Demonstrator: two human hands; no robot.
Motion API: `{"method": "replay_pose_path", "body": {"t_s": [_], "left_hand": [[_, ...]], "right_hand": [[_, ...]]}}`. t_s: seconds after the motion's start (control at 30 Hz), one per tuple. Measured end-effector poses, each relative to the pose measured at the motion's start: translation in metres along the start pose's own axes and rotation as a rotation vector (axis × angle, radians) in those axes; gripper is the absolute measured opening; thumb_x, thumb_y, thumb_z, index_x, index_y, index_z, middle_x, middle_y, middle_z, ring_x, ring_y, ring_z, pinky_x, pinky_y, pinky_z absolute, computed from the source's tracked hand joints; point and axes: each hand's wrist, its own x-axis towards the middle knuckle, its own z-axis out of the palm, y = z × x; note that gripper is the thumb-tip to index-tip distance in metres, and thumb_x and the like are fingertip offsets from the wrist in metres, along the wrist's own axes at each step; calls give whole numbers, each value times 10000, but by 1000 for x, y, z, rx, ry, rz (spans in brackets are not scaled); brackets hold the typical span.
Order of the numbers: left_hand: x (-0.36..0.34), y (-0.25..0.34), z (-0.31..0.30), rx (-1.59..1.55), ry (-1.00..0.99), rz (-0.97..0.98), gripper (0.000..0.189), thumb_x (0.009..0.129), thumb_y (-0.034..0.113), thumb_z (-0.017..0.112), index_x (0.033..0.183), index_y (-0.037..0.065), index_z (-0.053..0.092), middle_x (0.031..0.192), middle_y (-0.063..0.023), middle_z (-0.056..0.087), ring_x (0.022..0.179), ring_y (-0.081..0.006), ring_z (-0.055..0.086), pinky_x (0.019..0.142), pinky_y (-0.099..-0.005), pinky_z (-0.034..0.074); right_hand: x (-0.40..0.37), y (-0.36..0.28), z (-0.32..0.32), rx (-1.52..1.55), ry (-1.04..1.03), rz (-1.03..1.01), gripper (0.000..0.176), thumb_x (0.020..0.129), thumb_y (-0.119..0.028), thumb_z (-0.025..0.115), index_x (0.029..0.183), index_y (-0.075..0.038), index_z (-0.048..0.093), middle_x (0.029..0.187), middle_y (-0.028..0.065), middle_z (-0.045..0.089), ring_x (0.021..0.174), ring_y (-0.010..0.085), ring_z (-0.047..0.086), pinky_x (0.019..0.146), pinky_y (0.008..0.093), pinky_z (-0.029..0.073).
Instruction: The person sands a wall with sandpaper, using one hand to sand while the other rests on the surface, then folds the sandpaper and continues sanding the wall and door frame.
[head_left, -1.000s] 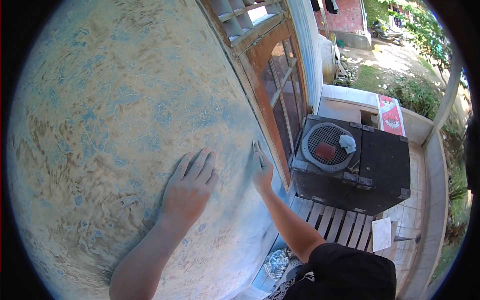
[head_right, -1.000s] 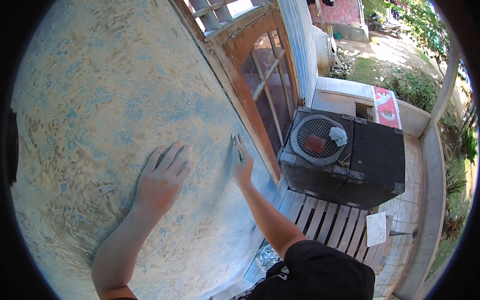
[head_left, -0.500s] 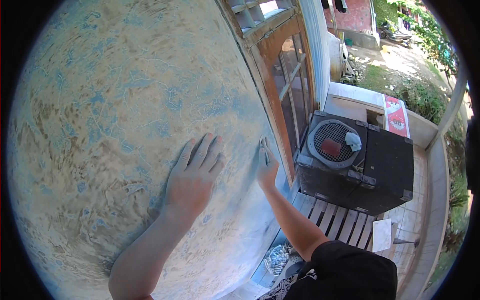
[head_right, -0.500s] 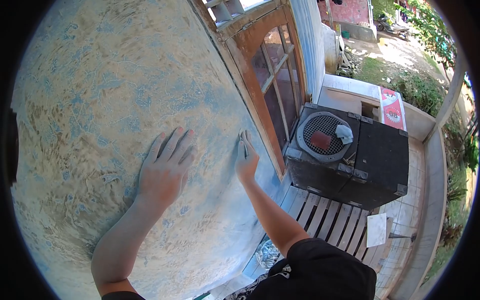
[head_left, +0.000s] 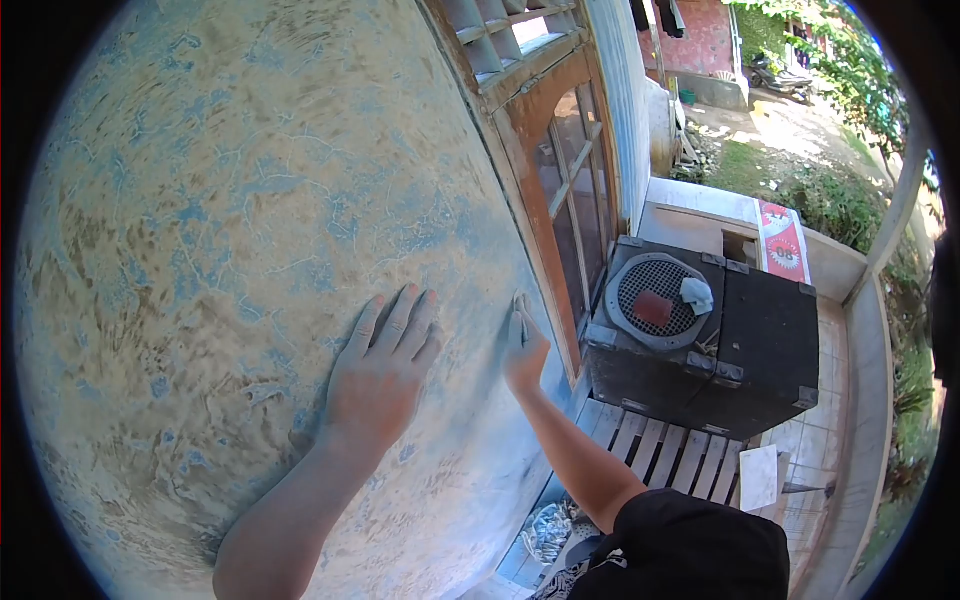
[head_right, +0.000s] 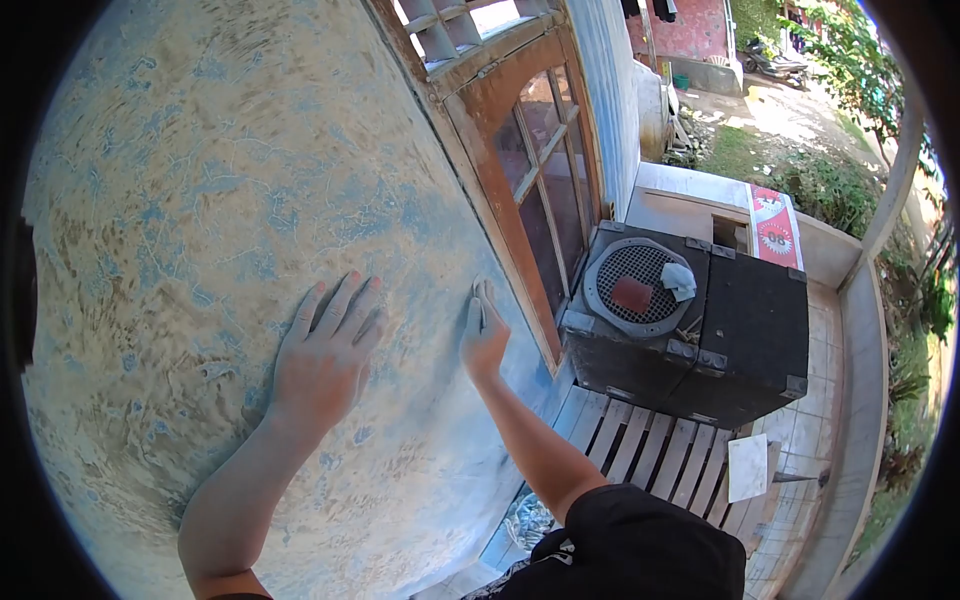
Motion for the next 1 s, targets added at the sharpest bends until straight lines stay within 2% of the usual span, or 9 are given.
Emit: {"method": "replay_pose_path", "body": {"t_s": [0.2,0.33,0.4,0.5,0.63,0.73,0.8,0.9,1.0], "left_hand": [[4,2,1,14,7,-5,473,943,305,709,1397,183,668,1654,-42,493,1592,-230,352,1330,-485,264],[3,2,2,19,7,-6,475,942,311,706,1400,193,665,1665,-39,479,1595,-226,348,1333,-489,259],[3,3,0,8,-22,-6,440,993,311,638,1414,186,654,1678,-45,468,1603,-225,335,1338,-478,246],[6,1,3,-1,-17,-13,440,989,300,643,1414,186,654,1678,-48,469,1601,-232,338,1336,-479,246],[11,4,8,5,-5,-9,467,936,281,714,1393,194,669,1670,-50,476,1592,-246,353,1326,-493,266],[12,5,4,17,-23,0,393,1037,313,577,1405,199,655,1684,-50,466,1609,-227,328,1339,-472,243],[13,4,4,19,-17,-1,387,1037,315,577,1397,202,660,1682,-48,470,1607,-227,331,1338,-471,243],[12,5,5,8,-15,-14,378,1036,320,579,1387,208,665,1679,-42,474,1604,-225,336,1338,-467,243],[12,6,6,24,-19,-31,378,1034,329,584,1385,214,665,1681,-31,470,1605,-218,333,1336,-464,244]], "right_hand": [[-39,-58,0,46,-235,-518,324,1045,-6,638,1350,80,702,1442,286,659,1434,379,579,1143,377,496],[3,-2,5,43,-91,-314,357,1029,-18,667,1381,24,709,1476,251,634,1476,371,523,1180,403,484],[23,-2,9,-29,23,13,359,999,7,687,1354,-1,736,1455,240,649,1452,375,543,1167,394,501],[-11,-70,9,43,-55,-232,362,996,25,677,1354,7,733,1470,240,635,1439,374,556,1157,391,508],[-20,-40,-9,16,-256,-434,366,1012,30,661,1374,12,716,1479,234,625,1443,351,556,1147,396,512],[18,5,-5,-40,-111,-266,354,1065,-32,618,1409,-10,698,1492,218,619,1473,338,524,1173,399,485],[42,2,1,-55,-54,145,388,1111,-119,579,1461,40,634,1515,254,604,1469,335,542,1175,375,464],[4,-74,15,129,-121,-78,475,1140,-188,537,1552,47,527,1657,270,441,1592,348,357,1272,383,312],[-38,-64,11,125,-233,-278,465,1138,-171,521,1540,63,539,1653,284,446,1580,394,370,1262,406,338]]}}
